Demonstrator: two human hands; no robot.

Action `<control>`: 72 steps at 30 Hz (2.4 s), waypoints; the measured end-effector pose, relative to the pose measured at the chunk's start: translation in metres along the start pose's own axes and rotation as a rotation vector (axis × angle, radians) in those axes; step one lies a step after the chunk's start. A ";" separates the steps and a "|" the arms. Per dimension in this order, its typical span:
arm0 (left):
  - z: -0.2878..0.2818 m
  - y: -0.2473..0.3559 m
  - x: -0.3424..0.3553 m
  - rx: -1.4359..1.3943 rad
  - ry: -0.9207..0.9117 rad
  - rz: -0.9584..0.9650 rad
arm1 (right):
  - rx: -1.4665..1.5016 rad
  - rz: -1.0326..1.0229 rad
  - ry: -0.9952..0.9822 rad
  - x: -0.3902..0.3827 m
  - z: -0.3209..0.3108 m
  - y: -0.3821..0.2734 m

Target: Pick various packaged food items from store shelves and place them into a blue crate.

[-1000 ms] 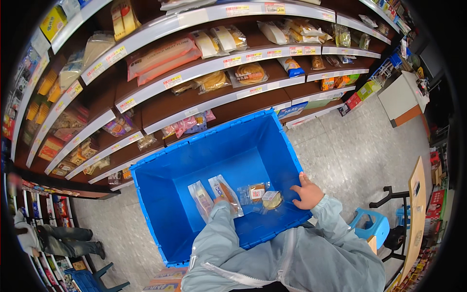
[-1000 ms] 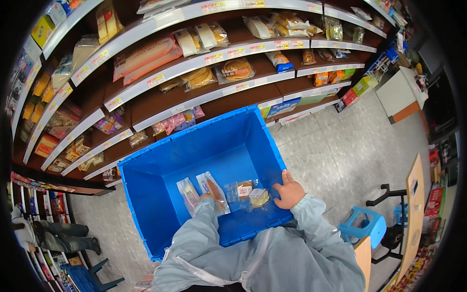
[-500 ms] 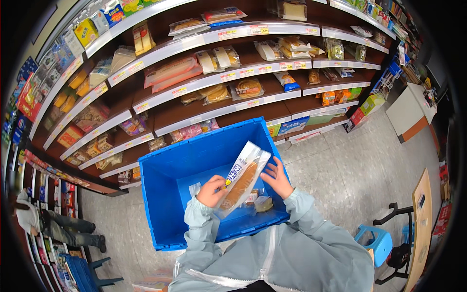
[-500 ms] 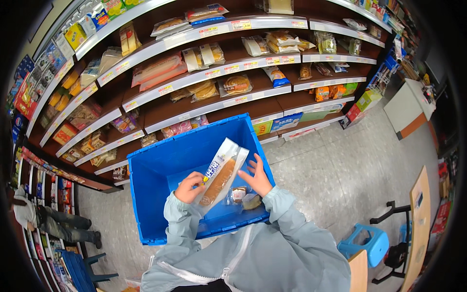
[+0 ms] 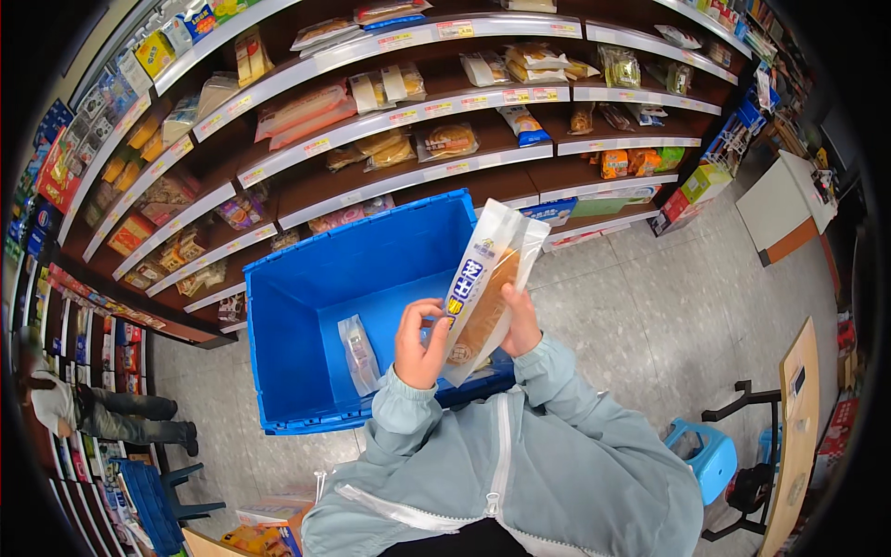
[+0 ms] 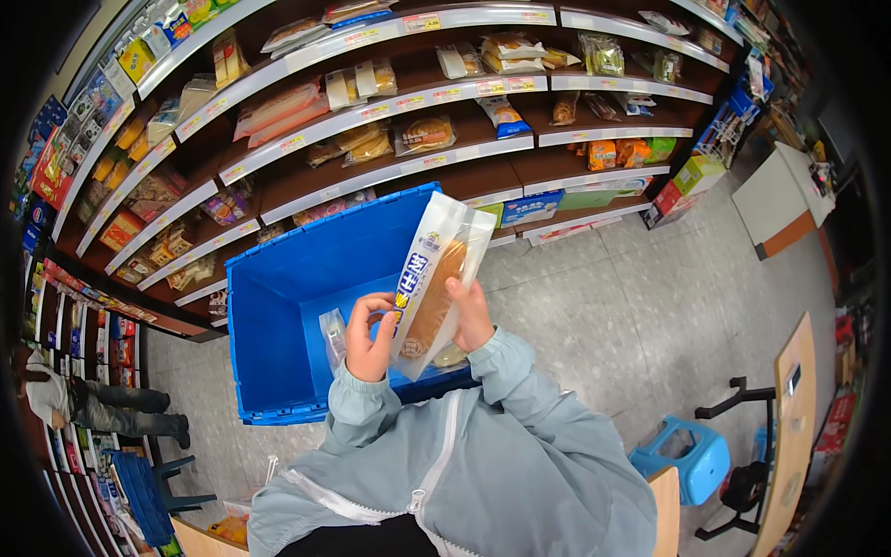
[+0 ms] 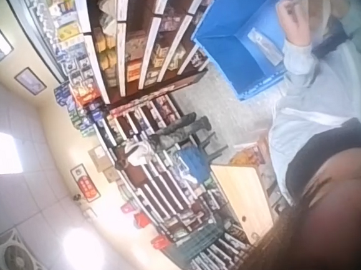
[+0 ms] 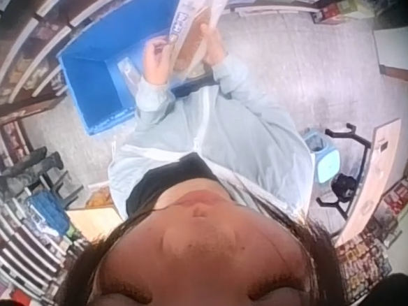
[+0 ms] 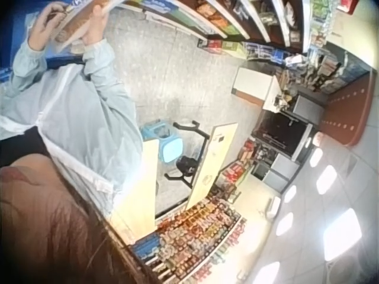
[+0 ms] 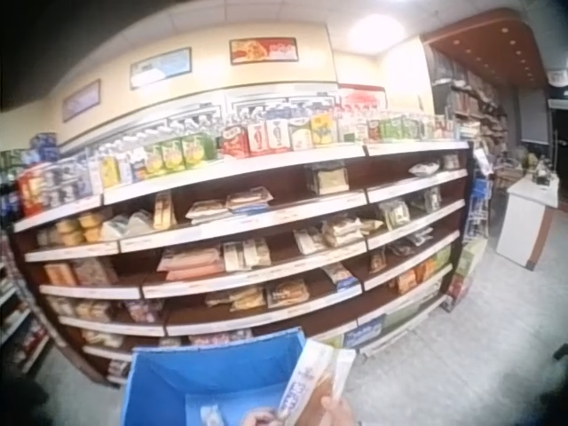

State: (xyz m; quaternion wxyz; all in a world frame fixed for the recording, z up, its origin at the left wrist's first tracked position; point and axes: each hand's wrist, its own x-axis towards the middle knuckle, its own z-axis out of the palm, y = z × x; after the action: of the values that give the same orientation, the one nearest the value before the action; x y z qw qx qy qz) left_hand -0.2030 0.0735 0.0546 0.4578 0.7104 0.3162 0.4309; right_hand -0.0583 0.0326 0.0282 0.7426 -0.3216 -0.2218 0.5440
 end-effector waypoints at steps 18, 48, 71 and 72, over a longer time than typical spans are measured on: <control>0.003 0.027 -0.032 -0.063 -0.106 -0.024 | 0.416 0.033 0.125 -0.004 -0.016 -0.030; -0.050 0.007 -0.050 -0.214 -0.027 0.050 | -0.535 0.073 -0.325 0.015 -0.072 -0.068; -0.014 -0.003 -0.024 0.318 -0.284 0.086 | -0.827 -0.173 -0.462 -0.019 -0.013 -0.096; -0.009 -0.006 -0.023 0.314 -0.292 0.092 | -0.978 -0.234 -0.492 -0.021 -0.010 -0.096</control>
State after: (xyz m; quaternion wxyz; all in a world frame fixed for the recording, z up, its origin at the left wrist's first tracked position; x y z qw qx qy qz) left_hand -0.2208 0.0599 0.0437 0.3623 0.8415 0.2772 0.2894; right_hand 0.0058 -0.0089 0.0909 0.4886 -0.4655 -0.6492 0.3508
